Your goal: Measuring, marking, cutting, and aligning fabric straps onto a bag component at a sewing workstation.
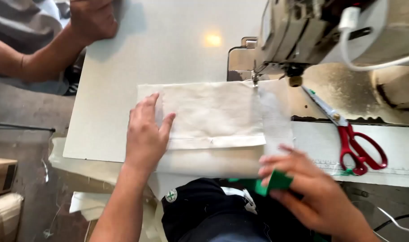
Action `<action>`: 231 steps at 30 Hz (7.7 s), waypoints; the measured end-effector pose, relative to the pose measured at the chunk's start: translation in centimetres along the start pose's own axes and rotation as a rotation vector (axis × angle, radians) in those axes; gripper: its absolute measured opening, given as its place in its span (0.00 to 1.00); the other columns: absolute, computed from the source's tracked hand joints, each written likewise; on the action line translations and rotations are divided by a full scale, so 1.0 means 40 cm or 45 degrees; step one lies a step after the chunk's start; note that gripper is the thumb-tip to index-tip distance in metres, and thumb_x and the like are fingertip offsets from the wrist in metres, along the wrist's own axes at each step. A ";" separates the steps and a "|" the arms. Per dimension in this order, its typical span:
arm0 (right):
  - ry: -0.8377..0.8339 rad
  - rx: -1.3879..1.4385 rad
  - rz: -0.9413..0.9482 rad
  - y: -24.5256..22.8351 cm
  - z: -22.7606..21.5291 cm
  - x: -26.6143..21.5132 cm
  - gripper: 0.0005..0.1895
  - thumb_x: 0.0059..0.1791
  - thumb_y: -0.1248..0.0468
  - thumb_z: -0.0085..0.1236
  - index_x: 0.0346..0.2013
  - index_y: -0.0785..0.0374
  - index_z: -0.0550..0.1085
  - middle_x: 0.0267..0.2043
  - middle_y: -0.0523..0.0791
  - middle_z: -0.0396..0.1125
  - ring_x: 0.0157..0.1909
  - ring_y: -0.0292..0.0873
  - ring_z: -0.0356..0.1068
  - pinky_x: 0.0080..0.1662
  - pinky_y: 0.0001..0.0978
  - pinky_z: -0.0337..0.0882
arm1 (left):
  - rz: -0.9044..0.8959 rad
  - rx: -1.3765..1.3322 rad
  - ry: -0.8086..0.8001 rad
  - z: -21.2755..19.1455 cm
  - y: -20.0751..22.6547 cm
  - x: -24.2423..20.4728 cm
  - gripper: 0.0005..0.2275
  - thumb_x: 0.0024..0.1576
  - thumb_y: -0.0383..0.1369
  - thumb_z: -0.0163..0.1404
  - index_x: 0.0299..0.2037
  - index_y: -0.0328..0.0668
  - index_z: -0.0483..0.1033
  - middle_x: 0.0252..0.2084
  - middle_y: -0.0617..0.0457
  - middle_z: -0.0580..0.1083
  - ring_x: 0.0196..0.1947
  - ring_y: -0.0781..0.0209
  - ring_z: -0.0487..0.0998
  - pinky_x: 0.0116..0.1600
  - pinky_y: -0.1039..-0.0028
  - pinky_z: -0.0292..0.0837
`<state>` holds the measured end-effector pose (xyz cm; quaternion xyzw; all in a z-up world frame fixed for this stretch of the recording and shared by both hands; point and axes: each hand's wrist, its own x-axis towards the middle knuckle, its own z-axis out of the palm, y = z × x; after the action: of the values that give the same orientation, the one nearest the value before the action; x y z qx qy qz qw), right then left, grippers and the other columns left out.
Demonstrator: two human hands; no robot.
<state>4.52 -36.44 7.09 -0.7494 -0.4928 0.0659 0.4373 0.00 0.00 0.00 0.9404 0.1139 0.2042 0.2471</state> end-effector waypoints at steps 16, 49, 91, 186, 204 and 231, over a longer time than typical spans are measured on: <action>-0.070 -0.510 0.051 0.186 0.052 0.048 0.24 0.56 0.59 0.52 0.66 0.65 0.70 0.68 0.46 0.69 0.77 0.53 0.60 0.79 0.59 0.42 | 0.192 0.311 -0.031 0.043 -0.034 0.030 0.20 0.67 0.44 0.52 0.64 0.45 0.78 0.68 0.45 0.72 0.67 0.46 0.66 0.65 0.52 0.60; -0.096 -0.481 0.083 0.156 0.077 0.030 0.23 0.56 0.59 0.53 0.65 0.65 0.70 0.69 0.46 0.68 0.77 0.54 0.59 0.79 0.60 0.42 | 0.243 0.470 -0.147 0.008 -0.064 -0.002 0.26 0.70 0.48 0.44 0.74 0.43 0.72 0.74 0.49 0.71 0.70 0.50 0.65 0.58 0.57 0.61; 0.069 -0.819 0.806 0.089 -0.070 -0.198 0.31 0.55 0.56 0.54 0.72 0.61 0.63 0.76 0.49 0.55 0.78 0.53 0.51 0.74 0.57 0.45 | 0.530 -1.071 -0.891 -0.081 0.394 -0.250 0.04 0.60 0.27 0.59 0.43 0.44 0.80 0.39 0.52 0.77 0.32 0.60 0.81 0.41 0.76 0.79; -0.108 -0.719 0.030 0.230 0.056 0.115 0.22 0.55 0.54 0.59 0.58 0.64 0.73 0.71 0.56 0.63 0.76 0.56 0.61 0.73 0.73 0.44 | 0.923 0.179 -0.156 0.231 0.218 0.170 0.13 0.69 0.40 0.49 0.59 0.46 0.77 0.69 0.54 0.74 0.65 0.53 0.72 0.68 0.51 0.57; -0.110 -0.742 0.066 0.232 0.052 0.094 0.23 0.53 0.54 0.62 0.59 0.61 0.71 0.75 0.51 0.60 0.79 0.54 0.56 0.74 0.73 0.43 | 0.895 0.171 -0.286 0.246 0.208 0.160 0.22 0.67 0.49 0.47 0.63 0.42 0.73 0.72 0.49 0.69 0.68 0.45 0.66 0.70 0.40 0.57; 0.758 -1.299 0.504 0.411 -0.297 -0.333 0.16 0.64 0.72 0.64 0.64 0.82 0.77 0.68 0.67 0.68 0.72 0.69 0.63 0.67 0.61 0.66 | 0.875 0.111 -0.422 0.245 0.208 0.184 0.23 0.62 0.50 0.52 0.59 0.42 0.72 0.74 0.49 0.66 0.70 0.40 0.62 0.70 0.23 0.46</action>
<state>15.29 -56.22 -1.94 -0.9272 -0.1709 -0.3099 0.1224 11.82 -8.87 -1.12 0.9536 -0.2409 0.1152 0.1391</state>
